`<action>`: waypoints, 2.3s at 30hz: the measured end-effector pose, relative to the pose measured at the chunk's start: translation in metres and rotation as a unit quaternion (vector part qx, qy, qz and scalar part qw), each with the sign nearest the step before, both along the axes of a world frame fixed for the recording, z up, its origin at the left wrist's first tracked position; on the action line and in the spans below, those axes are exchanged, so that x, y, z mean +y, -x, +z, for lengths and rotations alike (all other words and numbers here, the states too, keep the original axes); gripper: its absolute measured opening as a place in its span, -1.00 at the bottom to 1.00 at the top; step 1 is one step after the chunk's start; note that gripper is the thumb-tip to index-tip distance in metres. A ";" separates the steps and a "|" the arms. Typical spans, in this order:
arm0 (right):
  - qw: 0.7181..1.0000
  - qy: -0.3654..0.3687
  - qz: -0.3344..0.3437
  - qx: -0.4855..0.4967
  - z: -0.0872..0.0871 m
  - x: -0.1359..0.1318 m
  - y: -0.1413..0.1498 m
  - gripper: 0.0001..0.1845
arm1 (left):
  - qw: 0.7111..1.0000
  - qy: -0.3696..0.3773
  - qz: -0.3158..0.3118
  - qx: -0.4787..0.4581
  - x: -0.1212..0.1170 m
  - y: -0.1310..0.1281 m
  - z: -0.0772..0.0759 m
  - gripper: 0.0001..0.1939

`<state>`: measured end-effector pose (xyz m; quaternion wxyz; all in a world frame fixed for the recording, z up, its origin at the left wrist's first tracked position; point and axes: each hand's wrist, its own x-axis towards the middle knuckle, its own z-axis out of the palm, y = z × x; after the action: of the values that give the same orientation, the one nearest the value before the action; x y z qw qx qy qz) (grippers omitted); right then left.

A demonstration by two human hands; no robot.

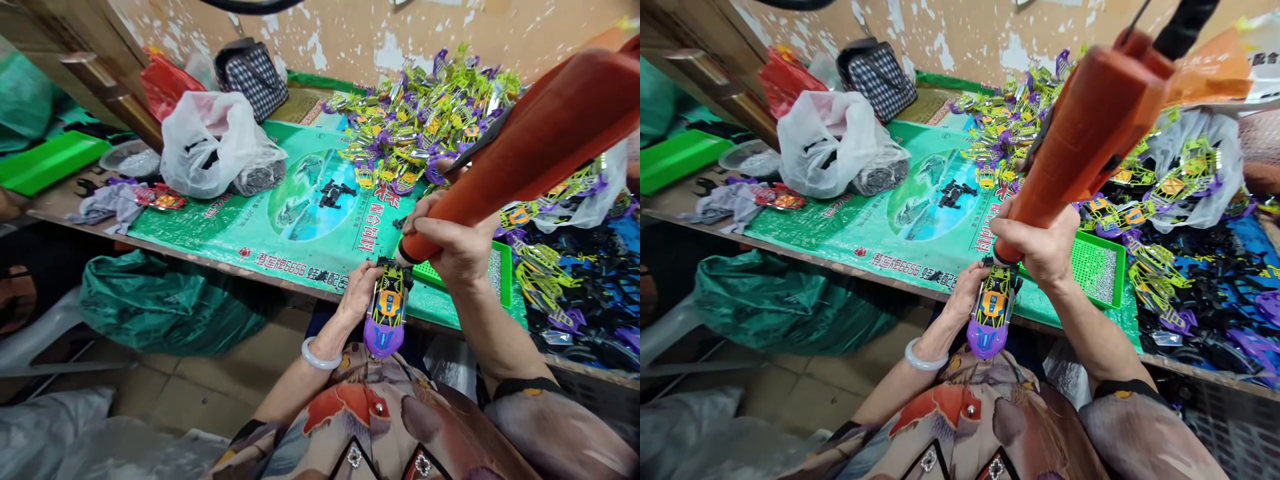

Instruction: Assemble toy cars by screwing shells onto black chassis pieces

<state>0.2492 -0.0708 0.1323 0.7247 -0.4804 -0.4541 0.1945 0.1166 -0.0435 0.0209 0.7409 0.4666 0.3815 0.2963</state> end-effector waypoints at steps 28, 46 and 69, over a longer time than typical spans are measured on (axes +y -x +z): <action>0.999 0.028 -0.018 -0.005 -0.019 0.009 0.002 -0.78 | 0.999 -0.027 -0.001 0.044 0.003 -0.002 -0.009 -0.78; 0.998 -0.018 -0.052 -0.034 -0.006 0.010 -0.006 -0.77 | 0.998 0.022 0.066 -0.005 0.002 -0.005 -0.020 -0.61; 0.999 0.029 -0.024 0.008 -0.002 0.016 0.013 -0.75 | 0.975 -0.190 0.076 -0.087 0.000 0.003 -0.029 -0.79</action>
<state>0.2360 -0.0549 0.1307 0.7186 -0.5106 -0.4305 0.1940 0.1135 -0.0436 -0.0077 0.6443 0.5412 0.2860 0.4584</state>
